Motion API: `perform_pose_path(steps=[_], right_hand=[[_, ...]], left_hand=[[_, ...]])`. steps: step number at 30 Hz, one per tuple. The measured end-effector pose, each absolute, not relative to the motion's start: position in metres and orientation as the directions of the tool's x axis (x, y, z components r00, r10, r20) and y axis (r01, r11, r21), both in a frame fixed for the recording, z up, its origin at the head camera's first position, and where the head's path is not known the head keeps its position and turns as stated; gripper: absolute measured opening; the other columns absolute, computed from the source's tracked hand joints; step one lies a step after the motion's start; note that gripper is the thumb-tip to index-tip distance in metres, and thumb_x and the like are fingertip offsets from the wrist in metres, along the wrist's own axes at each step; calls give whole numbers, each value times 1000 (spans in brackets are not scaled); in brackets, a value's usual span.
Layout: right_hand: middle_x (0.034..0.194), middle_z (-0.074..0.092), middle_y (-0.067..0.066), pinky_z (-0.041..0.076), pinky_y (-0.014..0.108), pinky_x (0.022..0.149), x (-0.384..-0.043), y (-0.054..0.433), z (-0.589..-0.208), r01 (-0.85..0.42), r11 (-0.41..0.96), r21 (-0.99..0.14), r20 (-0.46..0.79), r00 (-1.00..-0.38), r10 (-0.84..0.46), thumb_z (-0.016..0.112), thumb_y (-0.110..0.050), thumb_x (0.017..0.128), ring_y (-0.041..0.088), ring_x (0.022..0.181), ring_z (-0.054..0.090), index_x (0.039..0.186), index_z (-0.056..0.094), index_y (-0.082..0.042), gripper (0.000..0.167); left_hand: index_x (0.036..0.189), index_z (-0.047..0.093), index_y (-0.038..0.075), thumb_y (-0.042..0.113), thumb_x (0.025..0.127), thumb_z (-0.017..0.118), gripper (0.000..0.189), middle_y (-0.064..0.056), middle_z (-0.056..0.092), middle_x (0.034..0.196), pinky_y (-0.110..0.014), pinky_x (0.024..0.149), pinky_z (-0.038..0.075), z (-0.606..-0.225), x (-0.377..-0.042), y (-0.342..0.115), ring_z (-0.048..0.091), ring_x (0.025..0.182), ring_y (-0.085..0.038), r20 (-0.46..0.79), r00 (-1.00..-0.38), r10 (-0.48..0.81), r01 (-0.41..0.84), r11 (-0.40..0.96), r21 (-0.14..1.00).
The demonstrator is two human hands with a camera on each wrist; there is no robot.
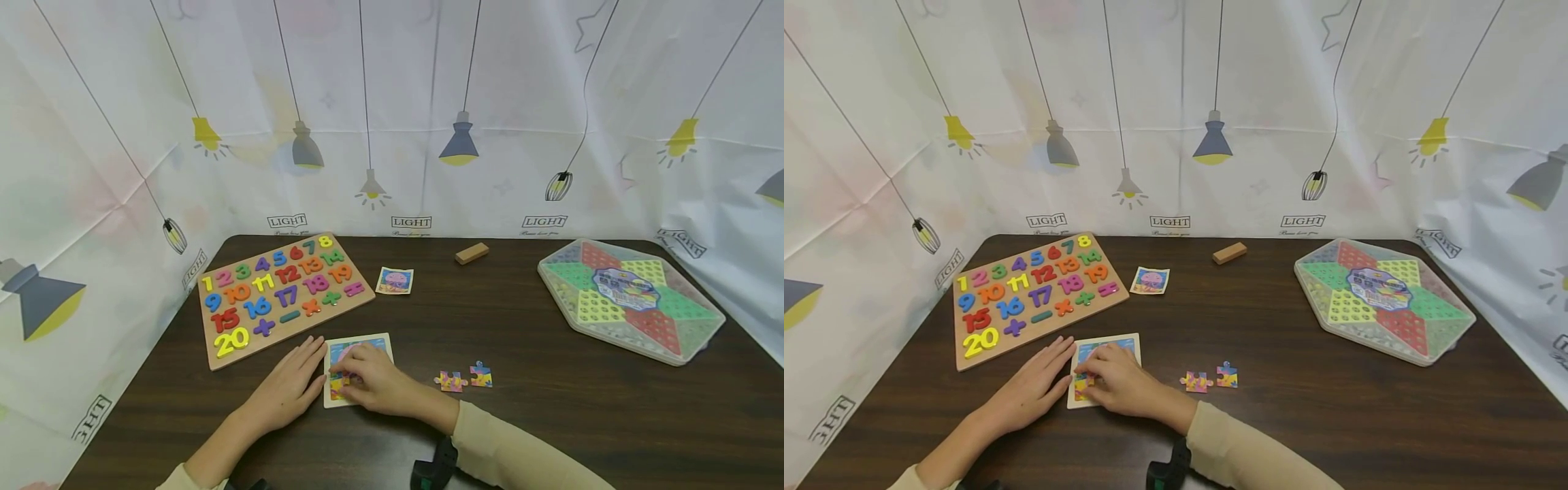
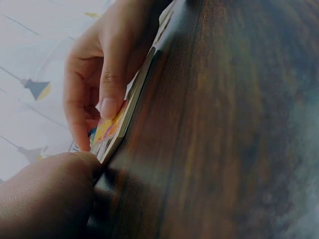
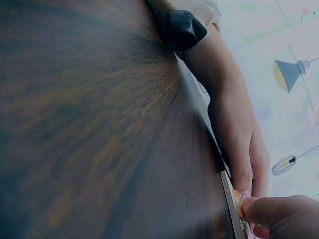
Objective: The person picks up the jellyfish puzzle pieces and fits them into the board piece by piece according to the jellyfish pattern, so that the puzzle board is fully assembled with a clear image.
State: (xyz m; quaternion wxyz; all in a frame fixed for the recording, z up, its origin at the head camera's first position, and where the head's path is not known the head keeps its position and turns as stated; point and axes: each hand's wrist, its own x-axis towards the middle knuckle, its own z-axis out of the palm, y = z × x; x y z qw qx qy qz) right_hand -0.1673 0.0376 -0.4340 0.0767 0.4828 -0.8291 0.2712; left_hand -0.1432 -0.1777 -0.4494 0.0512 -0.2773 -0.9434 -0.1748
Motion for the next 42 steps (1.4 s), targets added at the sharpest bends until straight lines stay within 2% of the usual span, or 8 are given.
perform_pose_path(steps=[15, 18, 24, 35, 42], right_hand=[[103, 56, -8, 34, 22, 73, -166, 39, -437, -849, 454, -270, 364, -526, -769, 65, -30, 85, 6, 87, 44, 110, 67, -18, 28], [104, 55, -8, 36, 26, 77, -164, 39, -437, -827, 495, -268, 353, -562, -748, 66, -34, 84, 8, 93, 45, 109, 67, -18, 30], [99, 55, -9, 36, 31, 78, -163, 39, -437, -763, 566, -313, 349, -646, -679, 69, -42, 78, 9, 95, 45, 97, 65, -21, 28], [97, 54, -8, 33, 27, 73, -164, 39, -437, -775, 546, -318, 392, -632, -669, 73, -40, 75, 10, 92, 44, 93, 66, -20, 28], [97, 54, -8, 32, 28, 74, -163, 39, -438, -768, 548, -331, 378, -640, -669, 72, -40, 76, 11, 94, 44, 94, 66, -20, 27]], left_hand=[[140, 36, 2, 29, 96, 46, 53, -13, 29, 146, -48, 107, 22, -449, -143, -178, 21, 135, -29, 187, -841, 507, 541, 785, 302], [140, 36, 1, 29, 96, 46, 53, -14, 30, 146, -48, 107, 22, -449, -143, -178, 21, 135, -29, 186, -842, 507, 540, 785, 305], [140, 36, 1, 29, 96, 47, 53, -14, 29, 146, -48, 107, 22, -448, -142, -178, 21, 135, -29, 184, -843, 505, 537, 784, 311], [140, 36, 1, 29, 95, 47, 54, -14, 30, 146, -47, 107, 22, -447, -144, -177, 21, 136, -29, 182, -845, 503, 535, 787, 308], [140, 36, 1, 29, 95, 47, 53, -13, 30, 146, -47, 107, 22, -448, -143, -177, 22, 135, -29, 184, -846, 501, 534, 787, 310]])
